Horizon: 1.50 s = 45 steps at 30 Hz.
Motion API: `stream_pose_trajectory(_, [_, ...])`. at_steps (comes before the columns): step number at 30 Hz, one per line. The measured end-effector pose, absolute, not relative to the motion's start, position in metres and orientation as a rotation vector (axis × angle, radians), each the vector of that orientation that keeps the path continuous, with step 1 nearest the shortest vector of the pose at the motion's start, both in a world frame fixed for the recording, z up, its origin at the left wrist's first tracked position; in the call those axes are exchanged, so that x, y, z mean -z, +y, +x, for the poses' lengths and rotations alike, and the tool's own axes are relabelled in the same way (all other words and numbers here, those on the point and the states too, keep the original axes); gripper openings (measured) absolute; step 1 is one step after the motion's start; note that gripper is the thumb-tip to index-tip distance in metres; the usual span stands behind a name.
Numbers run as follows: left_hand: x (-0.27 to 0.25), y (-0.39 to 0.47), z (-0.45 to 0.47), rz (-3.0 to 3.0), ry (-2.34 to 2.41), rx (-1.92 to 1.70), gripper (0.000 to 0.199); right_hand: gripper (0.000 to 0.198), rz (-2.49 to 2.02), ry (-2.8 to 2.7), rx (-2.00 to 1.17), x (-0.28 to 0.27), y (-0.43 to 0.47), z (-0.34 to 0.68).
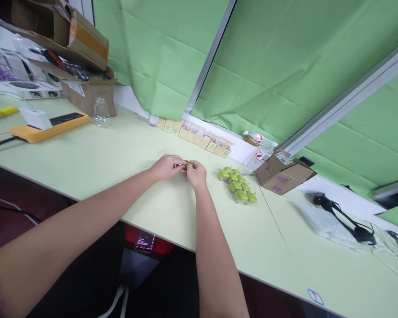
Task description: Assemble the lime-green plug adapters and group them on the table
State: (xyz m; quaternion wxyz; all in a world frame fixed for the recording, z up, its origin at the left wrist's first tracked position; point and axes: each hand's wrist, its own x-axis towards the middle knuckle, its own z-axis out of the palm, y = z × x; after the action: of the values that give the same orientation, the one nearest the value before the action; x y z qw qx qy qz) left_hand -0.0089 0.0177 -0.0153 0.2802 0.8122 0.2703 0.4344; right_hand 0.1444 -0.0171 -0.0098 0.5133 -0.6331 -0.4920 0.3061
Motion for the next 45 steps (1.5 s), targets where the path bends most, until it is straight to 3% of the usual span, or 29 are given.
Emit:
stream_pose_trajectory(25, [0.018,0.021,-0.01,2.259,0.818,-1.22,0.024,0.017,-1.44,-1.241,-0.789,0.005,-0.022,0.137])
stream_pose_trajectory(45, [0.022,0.02,-0.003,2.065,0.894,-1.371,0.023,0.041,-1.208,-1.305,-0.871,0.008,-0.02,0.138])
